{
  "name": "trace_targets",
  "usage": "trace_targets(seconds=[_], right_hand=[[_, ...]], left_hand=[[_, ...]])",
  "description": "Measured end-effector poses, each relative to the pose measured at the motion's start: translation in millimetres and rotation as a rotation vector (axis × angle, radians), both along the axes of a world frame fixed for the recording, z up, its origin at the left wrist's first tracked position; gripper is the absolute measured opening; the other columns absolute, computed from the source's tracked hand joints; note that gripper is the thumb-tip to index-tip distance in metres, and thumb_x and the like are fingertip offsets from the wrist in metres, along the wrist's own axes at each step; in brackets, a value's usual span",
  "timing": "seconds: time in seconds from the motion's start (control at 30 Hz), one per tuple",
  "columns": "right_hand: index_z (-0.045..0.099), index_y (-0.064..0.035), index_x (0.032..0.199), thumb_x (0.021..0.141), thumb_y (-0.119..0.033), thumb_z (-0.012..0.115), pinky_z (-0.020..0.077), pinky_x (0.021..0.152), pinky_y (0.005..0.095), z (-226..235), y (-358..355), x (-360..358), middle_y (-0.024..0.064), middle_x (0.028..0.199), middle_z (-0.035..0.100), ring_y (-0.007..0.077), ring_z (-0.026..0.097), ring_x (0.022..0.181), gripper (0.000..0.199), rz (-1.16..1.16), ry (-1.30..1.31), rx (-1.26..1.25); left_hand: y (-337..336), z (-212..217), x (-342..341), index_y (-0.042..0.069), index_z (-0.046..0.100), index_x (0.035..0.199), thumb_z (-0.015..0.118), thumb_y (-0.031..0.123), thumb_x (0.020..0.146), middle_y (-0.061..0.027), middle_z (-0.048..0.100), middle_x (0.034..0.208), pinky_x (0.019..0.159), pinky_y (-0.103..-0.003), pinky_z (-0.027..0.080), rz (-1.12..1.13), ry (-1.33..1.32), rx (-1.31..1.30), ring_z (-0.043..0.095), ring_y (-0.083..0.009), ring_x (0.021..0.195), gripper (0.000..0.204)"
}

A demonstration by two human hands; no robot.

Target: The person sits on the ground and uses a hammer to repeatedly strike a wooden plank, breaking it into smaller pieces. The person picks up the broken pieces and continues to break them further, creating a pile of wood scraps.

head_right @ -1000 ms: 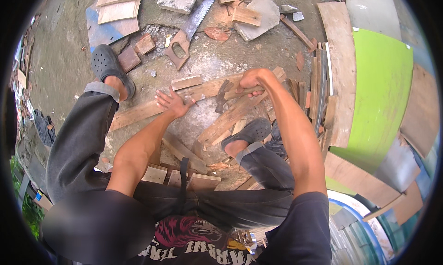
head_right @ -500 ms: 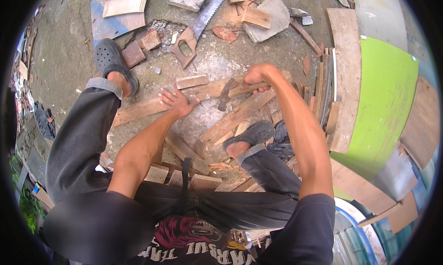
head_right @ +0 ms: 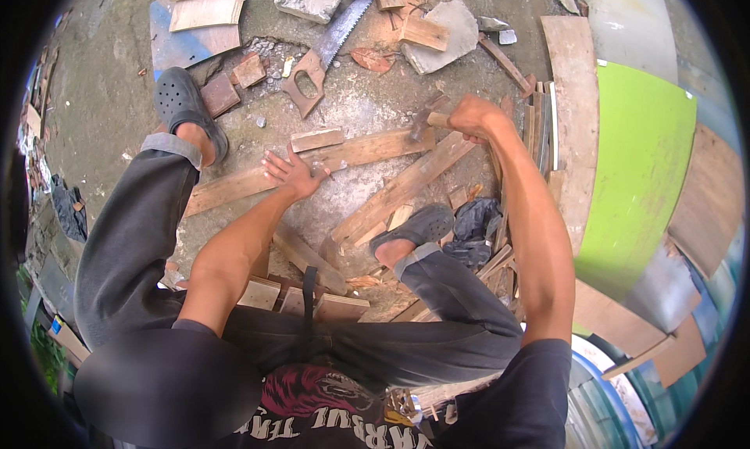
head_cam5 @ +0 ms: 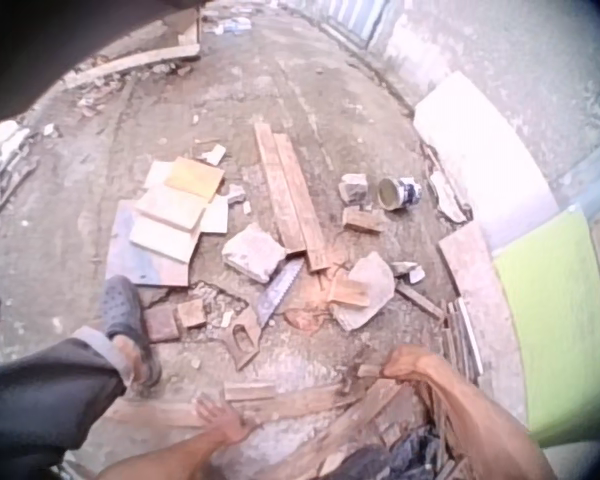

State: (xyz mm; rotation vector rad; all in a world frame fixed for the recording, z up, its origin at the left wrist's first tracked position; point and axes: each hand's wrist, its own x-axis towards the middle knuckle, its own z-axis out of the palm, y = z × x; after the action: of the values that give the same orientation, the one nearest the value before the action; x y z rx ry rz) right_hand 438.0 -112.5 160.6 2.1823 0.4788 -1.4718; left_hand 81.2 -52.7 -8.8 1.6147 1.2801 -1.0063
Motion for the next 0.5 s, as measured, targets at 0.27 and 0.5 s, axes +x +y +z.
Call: trace_targets(seconds=[0.27,0.5], right_hand=[[0.070,-0.0049,0.108,0.088,-0.032,0.067,0.0423,0.043,0.0299,-28,-11,-63,0.0075,0.071,0.064,0.0131,0.053,0.051,0.033,-0.120,0.396,-0.064],[0.072,0.0005,0.102,0.084,-0.024,0.073,0.0462,0.048,0.0291,-35,6,-56,0.0073,0.071,0.066,0.0136,0.058,0.055,0.030,-0.135,0.427,0.108]], left_hand=[[5,10,2,0.007,-0.026,0.147,0.065,0.063,0.079,-0.0423,-0.038,0.138,0.105,-0.068,-0.014,0.012,-0.008,-0.026,-0.036,-0.0587,0.129,0.127],[2,3,-1,0.008,-0.028,0.146,0.066,0.062,0.080,-0.0424,-0.038,0.138,0.105,-0.068,-0.013,0.023,-0.025,0.001,-0.036,-0.0586,0.129,0.127]])
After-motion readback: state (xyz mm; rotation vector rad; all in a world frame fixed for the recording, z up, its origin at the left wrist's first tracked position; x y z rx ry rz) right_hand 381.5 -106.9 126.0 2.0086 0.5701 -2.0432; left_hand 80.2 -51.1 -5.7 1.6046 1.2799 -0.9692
